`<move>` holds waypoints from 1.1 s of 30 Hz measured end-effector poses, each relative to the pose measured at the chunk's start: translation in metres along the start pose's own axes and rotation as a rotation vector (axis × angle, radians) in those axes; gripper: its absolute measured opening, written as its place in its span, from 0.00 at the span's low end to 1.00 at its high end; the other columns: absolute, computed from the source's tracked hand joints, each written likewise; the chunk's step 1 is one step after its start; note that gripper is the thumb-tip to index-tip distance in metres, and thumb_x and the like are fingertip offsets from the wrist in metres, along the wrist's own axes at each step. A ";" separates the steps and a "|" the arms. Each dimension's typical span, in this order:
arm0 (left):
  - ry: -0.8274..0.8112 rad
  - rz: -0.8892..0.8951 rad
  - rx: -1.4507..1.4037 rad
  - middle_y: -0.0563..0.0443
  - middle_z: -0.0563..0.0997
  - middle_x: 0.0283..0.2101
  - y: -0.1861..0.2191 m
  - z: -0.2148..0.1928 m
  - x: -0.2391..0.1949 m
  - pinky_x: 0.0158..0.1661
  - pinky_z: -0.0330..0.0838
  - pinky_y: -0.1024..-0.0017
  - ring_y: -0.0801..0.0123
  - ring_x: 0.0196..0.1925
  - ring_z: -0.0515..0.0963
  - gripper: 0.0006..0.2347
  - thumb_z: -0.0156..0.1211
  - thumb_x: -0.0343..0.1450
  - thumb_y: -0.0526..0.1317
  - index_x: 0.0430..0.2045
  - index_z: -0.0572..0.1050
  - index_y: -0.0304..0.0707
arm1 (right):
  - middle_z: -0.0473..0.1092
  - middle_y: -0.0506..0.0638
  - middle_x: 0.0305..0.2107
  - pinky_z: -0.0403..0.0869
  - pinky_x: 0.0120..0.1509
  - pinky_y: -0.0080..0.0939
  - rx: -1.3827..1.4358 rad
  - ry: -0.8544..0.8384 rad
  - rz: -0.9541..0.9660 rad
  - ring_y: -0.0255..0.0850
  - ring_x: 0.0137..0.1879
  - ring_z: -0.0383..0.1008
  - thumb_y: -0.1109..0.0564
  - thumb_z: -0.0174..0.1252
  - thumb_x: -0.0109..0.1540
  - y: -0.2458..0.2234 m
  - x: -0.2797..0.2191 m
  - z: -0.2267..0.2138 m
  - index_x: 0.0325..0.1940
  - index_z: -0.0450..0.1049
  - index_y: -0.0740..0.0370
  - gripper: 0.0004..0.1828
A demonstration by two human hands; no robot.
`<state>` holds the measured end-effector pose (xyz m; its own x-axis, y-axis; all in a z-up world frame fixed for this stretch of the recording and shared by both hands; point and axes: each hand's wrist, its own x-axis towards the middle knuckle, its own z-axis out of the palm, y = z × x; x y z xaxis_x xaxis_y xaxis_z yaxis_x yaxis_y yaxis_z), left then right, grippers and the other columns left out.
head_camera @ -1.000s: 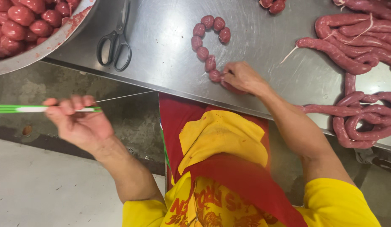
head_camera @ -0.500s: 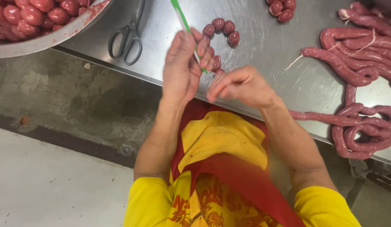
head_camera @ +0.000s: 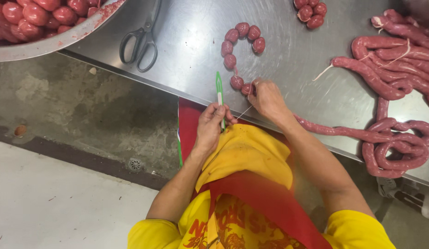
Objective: The person ties long lengths of filled sausage casings into individual links using string, and cuts the segments with scissors.
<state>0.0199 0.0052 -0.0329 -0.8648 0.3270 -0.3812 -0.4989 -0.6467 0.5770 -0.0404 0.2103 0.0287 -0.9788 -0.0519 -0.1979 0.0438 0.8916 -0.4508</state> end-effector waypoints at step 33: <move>0.066 0.348 0.327 0.51 0.79 0.31 0.168 -0.012 0.015 0.33 0.74 0.67 0.70 0.29 0.77 0.07 0.60 0.78 0.38 0.39 0.76 0.31 | 0.77 0.50 0.30 0.71 0.34 0.35 0.812 -0.544 0.444 0.34 0.33 0.74 0.62 0.60 0.63 0.106 -0.016 -0.098 0.44 0.80 0.70 0.09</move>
<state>-0.0762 -0.1073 0.0498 -0.9833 0.0786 -0.1642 -0.1819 -0.4557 0.8713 -0.0394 0.3494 0.0694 -0.6311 -0.1687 -0.7572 0.6898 0.3244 -0.6472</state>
